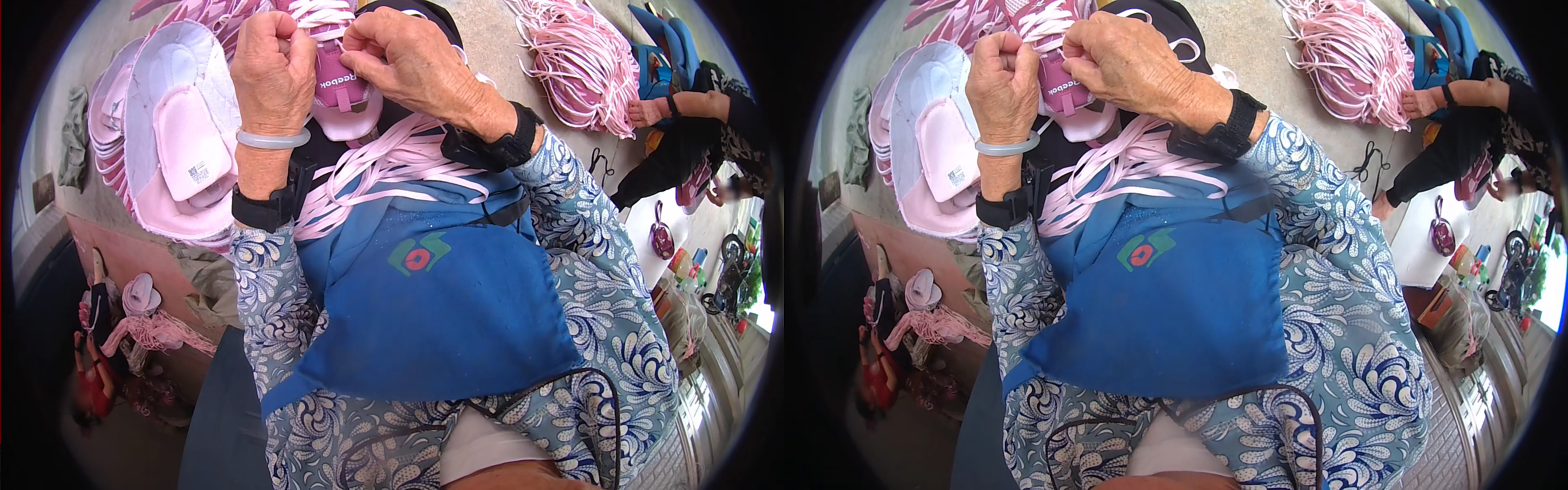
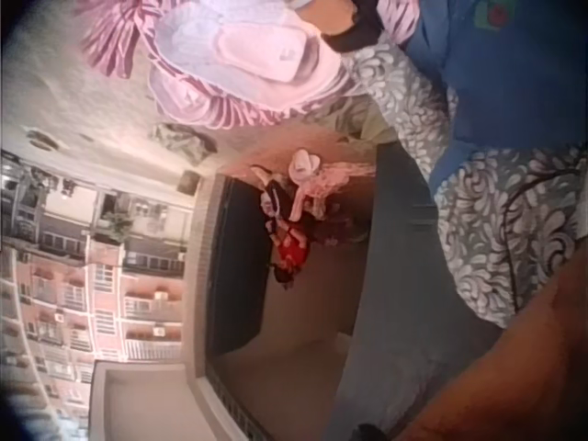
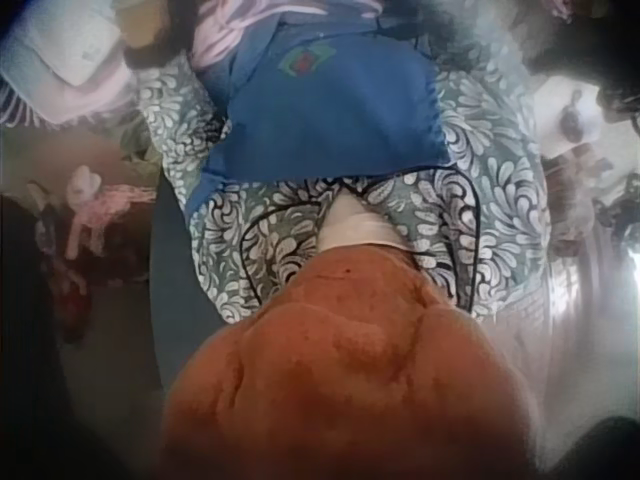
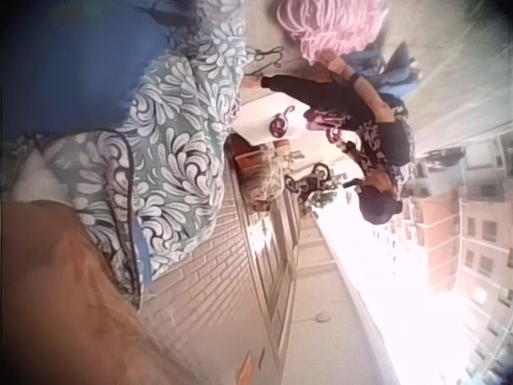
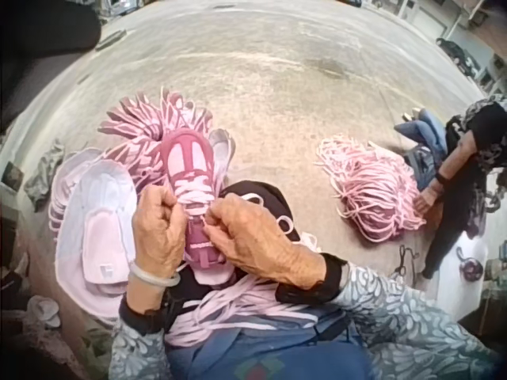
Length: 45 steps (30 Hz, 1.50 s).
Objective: The recorder is inserting and threading laces into pink sneakers.
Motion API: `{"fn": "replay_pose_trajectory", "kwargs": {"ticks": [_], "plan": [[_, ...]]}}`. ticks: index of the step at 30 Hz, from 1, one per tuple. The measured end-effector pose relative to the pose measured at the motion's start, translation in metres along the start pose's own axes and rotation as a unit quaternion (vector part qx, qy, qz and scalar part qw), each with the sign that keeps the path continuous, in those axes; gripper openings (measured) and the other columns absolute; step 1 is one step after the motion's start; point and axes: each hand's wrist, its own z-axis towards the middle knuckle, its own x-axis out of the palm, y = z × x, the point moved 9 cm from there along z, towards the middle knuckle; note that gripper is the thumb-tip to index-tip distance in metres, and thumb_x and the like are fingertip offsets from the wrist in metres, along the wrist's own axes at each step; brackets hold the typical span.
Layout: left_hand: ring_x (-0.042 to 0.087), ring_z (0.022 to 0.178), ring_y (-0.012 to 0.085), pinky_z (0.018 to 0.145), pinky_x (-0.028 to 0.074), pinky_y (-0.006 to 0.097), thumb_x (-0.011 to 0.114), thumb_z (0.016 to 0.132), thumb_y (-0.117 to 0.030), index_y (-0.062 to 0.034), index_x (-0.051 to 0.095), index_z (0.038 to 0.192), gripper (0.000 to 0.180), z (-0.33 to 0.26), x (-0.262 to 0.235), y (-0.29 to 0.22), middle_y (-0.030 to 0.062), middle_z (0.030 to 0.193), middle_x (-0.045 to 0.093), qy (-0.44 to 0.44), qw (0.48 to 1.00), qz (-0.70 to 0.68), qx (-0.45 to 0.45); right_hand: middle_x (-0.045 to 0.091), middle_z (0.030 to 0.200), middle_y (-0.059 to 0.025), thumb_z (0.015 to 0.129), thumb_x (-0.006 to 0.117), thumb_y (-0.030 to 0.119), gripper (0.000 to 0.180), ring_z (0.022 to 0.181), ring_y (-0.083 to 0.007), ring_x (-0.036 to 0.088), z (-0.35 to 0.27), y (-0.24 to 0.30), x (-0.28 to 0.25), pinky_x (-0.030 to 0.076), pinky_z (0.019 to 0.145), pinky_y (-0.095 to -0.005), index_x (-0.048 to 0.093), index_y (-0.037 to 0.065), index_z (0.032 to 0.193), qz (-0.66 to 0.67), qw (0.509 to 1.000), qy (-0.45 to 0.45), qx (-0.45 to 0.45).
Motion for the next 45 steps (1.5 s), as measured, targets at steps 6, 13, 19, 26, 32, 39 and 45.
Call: {"fn": "replay_pose_trajectory", "kwargs": {"ticks": [6, 13, 19, 26, 32, 39, 45], "plan": [[0.054, 0.055, 0.0101, 0.053, 0.045, 0.023, 0.062, 0.078, -0.004, -0.0041, 0.054, 0.087, 0.012, 0.007, -0.002, -0.008, 0.0029, 0.073, 0.056, 0.016, 0.999, 0.04, -0.015, 0.057, 0.071, -0.0109, 0.079, 0.064, 0.019, 0.016, 0.066, -0.0239, 0.058, -0.001, -0.004, 0.001, 0.046, 0.059, -0.0332, 0.061, 0.004, 0.084, -0.002, 1.0, 0.009, 0.001], [0.051, 0.056, 0.0071, 0.056, 0.044, 0.022, 0.066, 0.079, -0.01, -0.0016, 0.062, 0.096, 0.019, -0.014, -0.003, 0.019, 0.005, 0.087, 0.054, 0.163, 0.966, -0.069, -0.19, 0.057, 0.073, -0.0089, 0.08, 0.066, 0.018, 0.018, 0.064, -0.02, 0.056, -0.002, -0.005, 0.004, 0.046, 0.059, -0.0297, 0.061, 0.003, 0.089, 0.025, 0.999, 0.019, 0.02], [0.048, 0.058, 0.0056, 0.056, 0.042, 0.02, 0.068, 0.078, -0.013, -0.0014, 0.062, 0.094, 0.021, -0.019, 0.011, 0.036, 0.0024, 0.083, 0.053, 0.233, 0.921, -0.131, -0.285, 0.061, 0.07, -0.0121, 0.082, 0.06, 0.023, 0.019, 0.064, -0.026, 0.062, -0.007, -0.006, 0.0, 0.05, 0.06, -0.0342, 0.062, 0.006, 0.087, 0.005, 1.0, -0.004, -0.005], [0.052, 0.058, 0.012, 0.053, 0.045, 0.026, 0.065, 0.076, -0.007, -0.0019, 0.058, 0.085, 0.012, 0.005, 0.005, 0.01, 0.0054, 0.078, 0.055, 0.119, 0.987, 0.014, -0.107, 0.062, 0.074, -0.0123, 0.082, 0.06, 0.024, 0.019, 0.069, -0.0269, 0.062, -0.004, -0.009, -0.003, 0.05, 0.063, -0.0354, 0.061, 0.006, 0.088, 0.02, 1.0, -0.018, 0.003], [0.055, 0.063, 0.0224, 0.053, 0.047, 0.031, 0.059, 0.073, 0.004, -0.0042, 0.055, 0.087, 0.017, -0.001, -0.008, -0.008, 0.008, 0.076, 0.052, -0.005, 0.993, 0.108, 0.047, 0.061, 0.076, -0.0138, 0.082, 0.059, 0.023, 0.02, 0.073, -0.03, 0.061, 0.0, -0.006, 0.007, 0.049, 0.066, -0.0372, 0.061, 0.005, 0.09, 0.029, 0.999, 0.013, 0.002], [0.058, 0.066, 0.0208, 0.054, 0.049, 0.029, 0.061, 0.071, 0.005, -0.0092, 0.061, 0.091, 0.024, -0.013, -0.003, -0.015, 0.0066, 0.079, 0.053, 0.056, 0.993, 0.086, 0.056, 0.061, 0.07, -0.0131, 0.083, 0.058, 0.025, 0.023, 0.062, -0.0248, 0.061, -0.003, -0.012, -0.001, 0.049, 0.058, -0.0329, 0.063, 0.002, 0.085, 0.092, 0.992, 0.047, 0.076], [0.055, 0.058, 0.0173, 0.053, 0.047, 0.028, 0.062, 0.071, 0.003, -0.0082, 0.06, 0.091, 0.023, -0.017, 0.001, -0.023, 0.0058, 0.082, 0.054, 0.067, 0.992, 0.057, 0.085, 0.052, 0.061, -0.0138, 0.082, 0.059, 0.015, 0.018, 0.053, -0.0229, 0.048, -0.024, -0.053, -0.003, 0.04, 0.052, -0.0331, 0.055, -0.001, 0.075, 0.282, 0.894, 0.195, 0.287]]}}
